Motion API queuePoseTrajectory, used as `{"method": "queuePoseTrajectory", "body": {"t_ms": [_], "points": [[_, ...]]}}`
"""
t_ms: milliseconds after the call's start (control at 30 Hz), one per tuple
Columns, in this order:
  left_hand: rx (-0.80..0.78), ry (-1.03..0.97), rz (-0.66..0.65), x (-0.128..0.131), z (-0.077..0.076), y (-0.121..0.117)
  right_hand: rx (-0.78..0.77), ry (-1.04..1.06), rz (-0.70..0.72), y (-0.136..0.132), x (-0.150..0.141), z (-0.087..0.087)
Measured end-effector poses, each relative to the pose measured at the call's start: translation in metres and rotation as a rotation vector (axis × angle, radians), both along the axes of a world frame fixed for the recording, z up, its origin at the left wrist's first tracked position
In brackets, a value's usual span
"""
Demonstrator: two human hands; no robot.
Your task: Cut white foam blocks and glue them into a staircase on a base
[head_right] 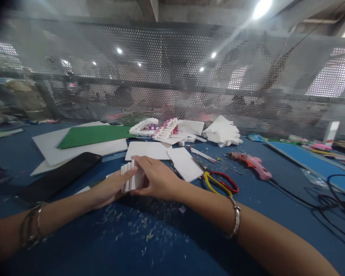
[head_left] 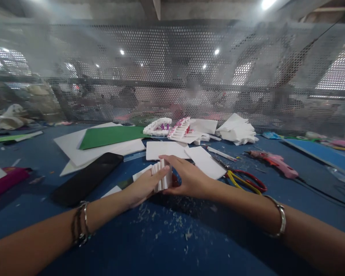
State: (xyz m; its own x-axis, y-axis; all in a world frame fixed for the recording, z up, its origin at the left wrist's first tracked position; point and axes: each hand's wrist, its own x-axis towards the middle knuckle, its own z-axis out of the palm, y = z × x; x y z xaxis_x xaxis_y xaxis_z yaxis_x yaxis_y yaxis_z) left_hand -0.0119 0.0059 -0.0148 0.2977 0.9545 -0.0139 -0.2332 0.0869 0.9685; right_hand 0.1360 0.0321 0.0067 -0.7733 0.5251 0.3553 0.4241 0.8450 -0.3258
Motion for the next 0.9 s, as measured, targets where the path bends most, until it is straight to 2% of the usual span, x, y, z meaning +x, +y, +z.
{"method": "queuePoseTrajectory", "body": {"t_ms": [133, 233, 467, 700, 800, 900], "points": [[-0.027, -0.006, 0.007, 0.0004, 0.0001, -0.0009, 0.024, 0.008, 0.083, -0.0047, -0.0015, 0.0027], [-0.038, -0.012, -0.021, -0.0004, 0.0014, -0.0026, 0.080, -0.036, 0.059, -0.0060, -0.0010, 0.0051], [0.096, -0.018, -0.024, -0.0004, 0.0028, -0.0076, 0.200, -0.016, 0.097, -0.0079, -0.0012, 0.0031], [0.160, -0.048, -0.071, 0.0005, 0.0010, -0.0065, 0.181, 0.067, 0.162, -0.0038, -0.0019, -0.0005], [0.173, -0.032, -0.035, 0.0007, 0.0009, -0.0061, 0.208, 0.070, 0.163, -0.0022, -0.0019, -0.0018], [0.205, 0.085, 0.023, 0.0009, 0.0029, -0.0066, 0.217, 0.028, 0.171, -0.0030, -0.0008, 0.0002]]}}
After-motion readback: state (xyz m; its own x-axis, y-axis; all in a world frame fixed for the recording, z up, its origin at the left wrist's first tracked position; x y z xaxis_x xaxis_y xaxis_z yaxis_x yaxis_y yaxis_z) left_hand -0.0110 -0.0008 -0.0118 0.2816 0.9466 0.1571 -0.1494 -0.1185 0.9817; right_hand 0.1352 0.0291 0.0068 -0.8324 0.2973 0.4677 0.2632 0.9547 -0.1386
